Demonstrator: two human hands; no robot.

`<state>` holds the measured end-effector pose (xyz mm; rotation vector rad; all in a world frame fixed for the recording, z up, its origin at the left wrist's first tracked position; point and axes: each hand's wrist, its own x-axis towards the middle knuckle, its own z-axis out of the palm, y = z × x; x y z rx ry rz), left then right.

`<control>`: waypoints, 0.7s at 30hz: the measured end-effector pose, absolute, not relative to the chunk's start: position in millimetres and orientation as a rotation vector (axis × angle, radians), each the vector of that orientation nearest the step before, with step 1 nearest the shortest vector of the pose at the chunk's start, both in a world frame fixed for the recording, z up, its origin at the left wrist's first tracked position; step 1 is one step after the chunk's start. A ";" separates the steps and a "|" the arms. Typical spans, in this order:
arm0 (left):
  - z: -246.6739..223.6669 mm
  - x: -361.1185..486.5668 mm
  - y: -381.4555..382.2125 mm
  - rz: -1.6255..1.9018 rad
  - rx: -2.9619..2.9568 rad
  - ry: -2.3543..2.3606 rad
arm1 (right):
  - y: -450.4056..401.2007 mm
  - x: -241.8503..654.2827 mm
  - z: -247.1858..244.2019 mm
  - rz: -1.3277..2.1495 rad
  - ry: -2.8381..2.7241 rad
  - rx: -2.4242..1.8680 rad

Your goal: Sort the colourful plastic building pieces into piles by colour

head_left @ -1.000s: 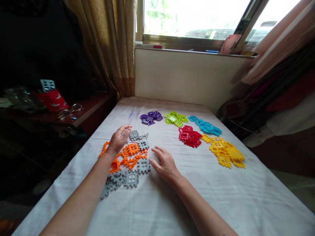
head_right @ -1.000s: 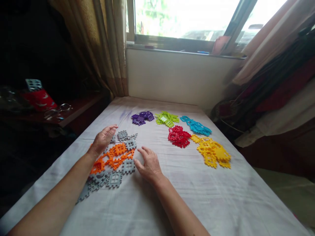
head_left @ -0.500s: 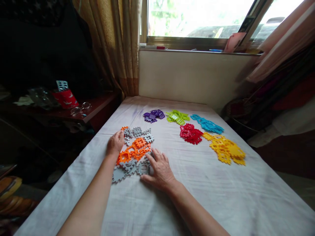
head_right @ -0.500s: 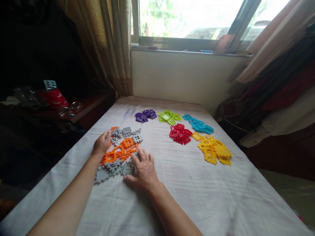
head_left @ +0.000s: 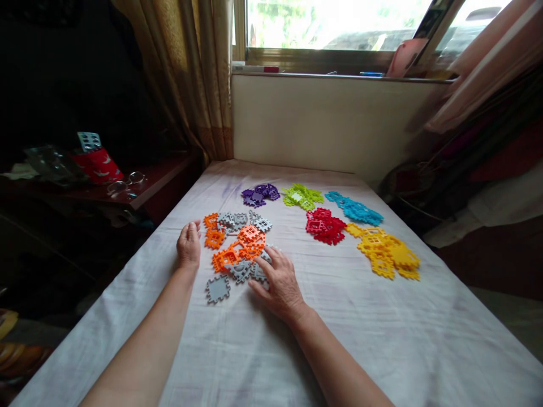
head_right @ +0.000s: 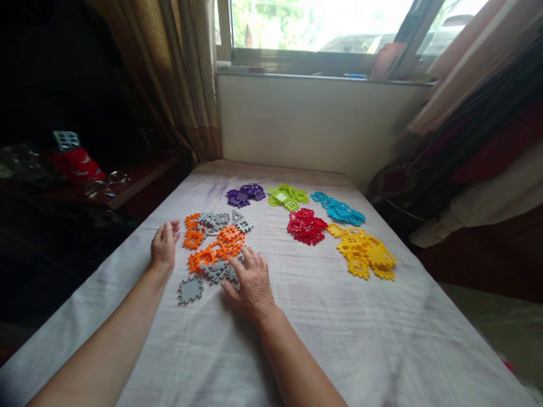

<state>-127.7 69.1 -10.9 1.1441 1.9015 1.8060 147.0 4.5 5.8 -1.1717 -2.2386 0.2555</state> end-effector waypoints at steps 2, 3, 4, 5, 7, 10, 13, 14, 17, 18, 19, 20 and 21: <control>-9.6 -130.2 57.2 1.827 1.084 1.872 | 4.5 139.3 10.4 0.259 -2.276 -1.146; -8.6 -130.2 52.5 1.829 1.073 1.851 | 4.8 135.1 12.4 0.261 -2.295 -1.141; -7.5 -129.6 49.0 1.828 1.067 1.829 | 5.2 130.9 14.0 0.266 -2.311 -1.142; -6.4 -128.5 46.5 1.826 1.063 1.808 | 5.5 127.0 15.1 0.271 -2.323 -1.148; -4.4 -125.8 44.3 1.818 1.062 1.779 | 6.1 120.5 16.0 0.284 -2.335 -1.169; -2.1 -122.4 44.7 1.797 1.092 1.767 | 6.5 115.8 14.5 0.300 -2.336 -1.178; -1.0 -121.1 45.2 1.780 1.112 1.757 | 6.2 116.3 11.6 0.305 -2.321 -1.138; -0.9 -120.9 45.2 1.776 1.112 1.752 | 6.0 117.1 10.7 0.306 -2.312 -1.120; -1.1 -120.7 45.1 1.762 1.122 1.743 | 5.4 119.3 8.8 0.310 -2.272 -1.084; -1.3 -120.6 45.1 1.754 1.132 1.746 | 5.2 119.8 8.6 0.316 -2.253 -1.079; -1.6 -120.5 45.2 1.745 1.145 1.753 | 5.1 120.1 8.6 0.325 -2.233 -1.074; -1.9 -120.5 45.2 1.734 1.158 1.762 | 5.0 120.3 8.9 0.336 -2.215 -1.069; -2.2 -120.5 45.3 1.724 1.170 1.772 | 4.9 120.3 9.4 0.347 -2.201 -1.061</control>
